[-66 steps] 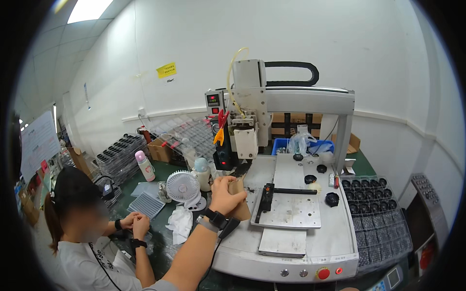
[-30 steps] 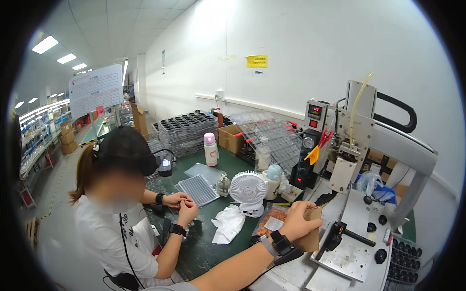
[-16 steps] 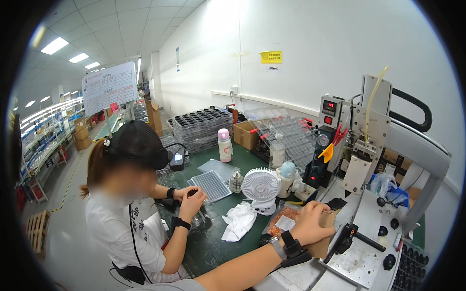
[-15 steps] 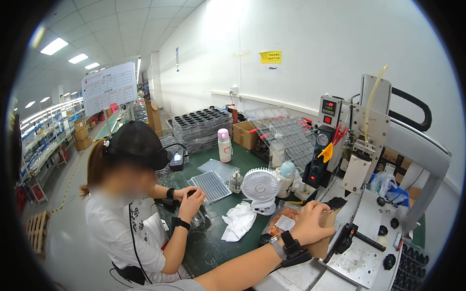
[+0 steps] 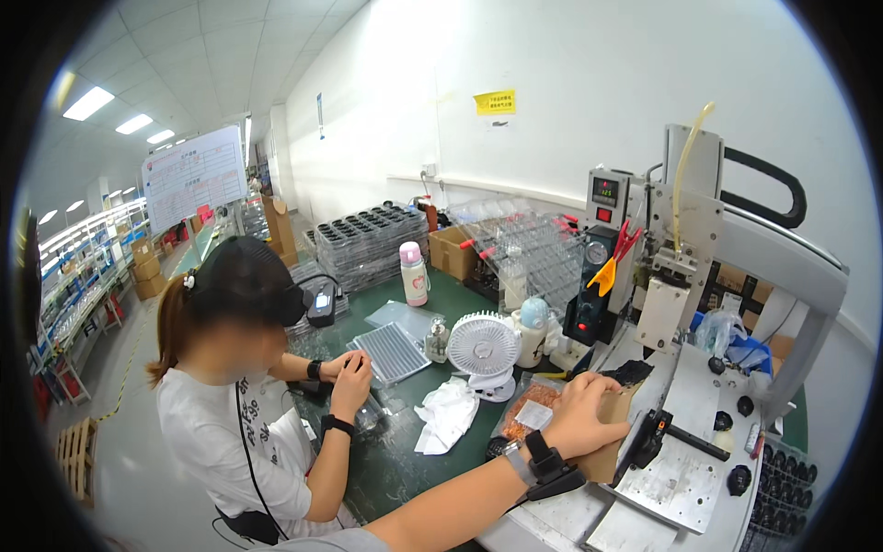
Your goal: Assembling small electronic components at a manual assembly station.
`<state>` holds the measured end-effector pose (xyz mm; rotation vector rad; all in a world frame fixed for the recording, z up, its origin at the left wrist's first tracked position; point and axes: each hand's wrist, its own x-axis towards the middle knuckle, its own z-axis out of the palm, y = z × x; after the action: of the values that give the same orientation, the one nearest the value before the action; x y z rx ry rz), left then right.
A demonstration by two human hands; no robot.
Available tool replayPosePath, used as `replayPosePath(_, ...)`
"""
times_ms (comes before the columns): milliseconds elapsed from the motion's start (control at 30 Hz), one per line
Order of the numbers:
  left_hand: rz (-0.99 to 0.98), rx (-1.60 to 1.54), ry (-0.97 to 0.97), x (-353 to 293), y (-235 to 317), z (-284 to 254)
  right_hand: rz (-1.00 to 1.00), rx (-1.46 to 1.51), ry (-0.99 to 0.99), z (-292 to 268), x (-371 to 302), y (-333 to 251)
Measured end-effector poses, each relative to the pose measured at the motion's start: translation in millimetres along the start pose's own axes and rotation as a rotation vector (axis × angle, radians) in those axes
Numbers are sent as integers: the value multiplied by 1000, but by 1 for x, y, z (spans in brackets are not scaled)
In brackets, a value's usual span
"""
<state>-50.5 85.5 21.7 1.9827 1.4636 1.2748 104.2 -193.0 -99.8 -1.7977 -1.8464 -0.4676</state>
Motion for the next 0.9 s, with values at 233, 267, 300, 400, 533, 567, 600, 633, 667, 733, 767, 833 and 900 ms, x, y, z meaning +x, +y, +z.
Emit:
replayPosePath(233,-3,-26,-23,-2,-1,0,4,-2,24,0,0,-1)
replayPosePath(267,-18,-25,-47,-2,0,0,-3,-2,28,0,-1,-1)
replayPosePath(300,-14,-26,-48,-2,0,-1,-11,-3,31,0,-1,-1)
replayPosePath(400,-14,-36,-56,-2,0,-2,-8,-15,25,-2,1,-4)
replayPosePath(533,-5,-31,-48,-2,-3,-1,-13,-6,40,0,0,-4)
replayPosePath(567,-10,-29,-45,-2,-4,-1,-12,0,38,-1,0,-4)
replayPosePath(600,-8,-31,-46,-2,-3,-1,-11,7,36,-1,0,-4)
replayPosePath(633,-9,-26,-47,-1,-3,-1,-10,5,37,-1,0,-4)
replayPosePath(667,-10,-22,-50,-1,-2,-1,-11,14,29,-1,0,-3)
replayPosePath(733,-10,-29,-51,-1,0,-1,-10,22,22,-1,0,-2)
replayPosePath(767,-13,-36,-50,-1,1,-1,-14,13,43,0,1,-2)
replayPosePath(833,-9,-31,-49,0,-2,2,-20,3,65,0,2,0)
replayPosePath(900,-7,-27,-48,0,-3,3,-23,7,39,0,2,1)
